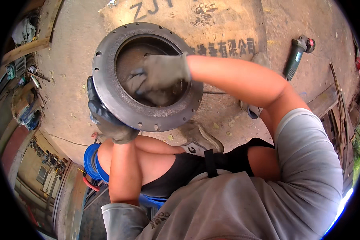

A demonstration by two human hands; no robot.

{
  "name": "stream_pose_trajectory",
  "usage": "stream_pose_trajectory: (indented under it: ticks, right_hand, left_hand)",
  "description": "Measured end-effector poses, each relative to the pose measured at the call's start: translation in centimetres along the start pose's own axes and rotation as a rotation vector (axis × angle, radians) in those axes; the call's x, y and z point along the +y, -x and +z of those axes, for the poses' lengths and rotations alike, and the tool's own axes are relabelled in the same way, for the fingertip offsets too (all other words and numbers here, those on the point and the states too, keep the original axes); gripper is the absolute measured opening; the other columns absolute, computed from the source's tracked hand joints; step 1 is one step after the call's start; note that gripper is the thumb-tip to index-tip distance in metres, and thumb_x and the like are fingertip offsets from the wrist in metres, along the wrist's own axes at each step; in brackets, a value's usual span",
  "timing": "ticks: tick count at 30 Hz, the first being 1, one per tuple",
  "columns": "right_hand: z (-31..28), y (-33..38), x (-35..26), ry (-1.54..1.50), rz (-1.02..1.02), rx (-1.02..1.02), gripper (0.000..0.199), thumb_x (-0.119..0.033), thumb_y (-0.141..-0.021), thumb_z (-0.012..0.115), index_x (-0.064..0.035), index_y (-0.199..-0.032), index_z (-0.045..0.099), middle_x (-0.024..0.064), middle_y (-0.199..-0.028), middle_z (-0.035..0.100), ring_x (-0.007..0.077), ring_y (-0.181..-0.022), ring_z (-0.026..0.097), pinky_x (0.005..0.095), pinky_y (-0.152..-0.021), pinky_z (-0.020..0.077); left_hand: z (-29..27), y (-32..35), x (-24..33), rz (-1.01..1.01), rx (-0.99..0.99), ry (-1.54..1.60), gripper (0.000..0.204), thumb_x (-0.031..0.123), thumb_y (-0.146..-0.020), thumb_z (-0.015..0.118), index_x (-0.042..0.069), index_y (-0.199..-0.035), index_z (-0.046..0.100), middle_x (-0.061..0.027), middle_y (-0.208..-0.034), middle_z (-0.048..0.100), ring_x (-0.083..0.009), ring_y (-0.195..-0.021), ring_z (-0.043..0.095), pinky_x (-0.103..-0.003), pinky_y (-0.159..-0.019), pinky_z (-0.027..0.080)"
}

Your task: The person sits on the ground and uses a rag to wipe the inside and outside surfaces of a large circular metal part. They then flip the part over and continue wiping the other side. The person also wipes a blue ribbed mechanical component.

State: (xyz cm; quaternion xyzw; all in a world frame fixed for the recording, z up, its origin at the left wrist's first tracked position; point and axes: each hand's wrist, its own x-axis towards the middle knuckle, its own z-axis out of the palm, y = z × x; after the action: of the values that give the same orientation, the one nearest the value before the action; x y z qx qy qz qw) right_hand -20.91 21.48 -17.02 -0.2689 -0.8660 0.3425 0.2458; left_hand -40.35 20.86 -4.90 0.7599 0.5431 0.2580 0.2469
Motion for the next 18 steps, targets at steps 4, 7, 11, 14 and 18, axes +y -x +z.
stream_pose_trajectory:
  ticks: [4,7,11,14,18]
  right_hand:
    - [-0.5,3.5,-3.0,-0.972,0.495,0.189,0.042,-0.038,-0.104,0.064,-0.0004,-0.123,0.07,0.0255,-0.128,0.072,0.0426,-0.119,0.07,0.047,-0.102,0.0534]
    - [1.7,2.1,-7.4,-0.905,0.638,0.434,0.039,-0.032,-0.107,0.064,-0.0047,-0.134,0.064,0.0164,-0.114,0.076,0.0321,-0.101,0.075,0.0436,-0.096,0.0556]
    - [-1.3,-1.5,-7.7,-1.149,0.713,0.59,0.039,-0.034,-0.108,0.06,-0.0047,-0.135,0.062,0.0132,-0.102,0.075,0.0282,-0.092,0.075,0.0416,-0.087,0.0576]
    - [-3.6,-5.5,-6.1,-1.823,1.017,0.955,0.029,-0.031,-0.107,0.059,-0.0069,-0.12,0.069,0.0112,-0.096,0.074,0.0262,-0.078,0.074,0.0401,-0.073,0.0578]
    - [-1.5,-6.9,-1.1,-1.846,1.19,1.29,0.027,-0.028,-0.105,0.059,-0.0055,-0.109,0.072,0.0129,-0.097,0.074,0.0274,-0.075,0.072,0.0402,-0.07,0.057]
  left_hand:
    - [0.4,-0.3,0.6,-0.397,0.079,0.621,0.074,0.024,-0.097,0.071,-0.005,-0.159,0.044,-0.0165,-0.139,0.068,-0.0251,-0.12,0.067,-0.04,-0.105,0.053]
    - [-0.1,0.0,0.2,-0.364,-0.058,0.425,0.074,0.05,-0.112,0.036,0.001,-0.167,0.034,-0.0165,-0.157,0.055,-0.0299,-0.14,0.055,-0.048,-0.122,0.041]
    - [-0.3,0.7,0.5,-0.245,-0.112,0.203,0.072,0.05,-0.115,0.036,0.0,-0.167,0.033,-0.0163,-0.158,0.055,-0.0305,-0.139,0.057,-0.048,-0.122,0.042]
    - [-0.3,0.6,0.8,-0.033,-0.128,-0.02,0.067,0.035,-0.111,0.052,-0.003,-0.164,0.037,-0.0168,-0.15,0.062,-0.0297,-0.13,0.064,-0.044,-0.115,0.048]
    - [0.1,-0.1,2.2,-0.018,-0.015,-0.04,0.069,0.026,-0.1,0.069,-0.007,-0.157,0.047,-0.0237,-0.141,0.068,-0.0356,-0.124,0.069,-0.041,-0.107,0.052]
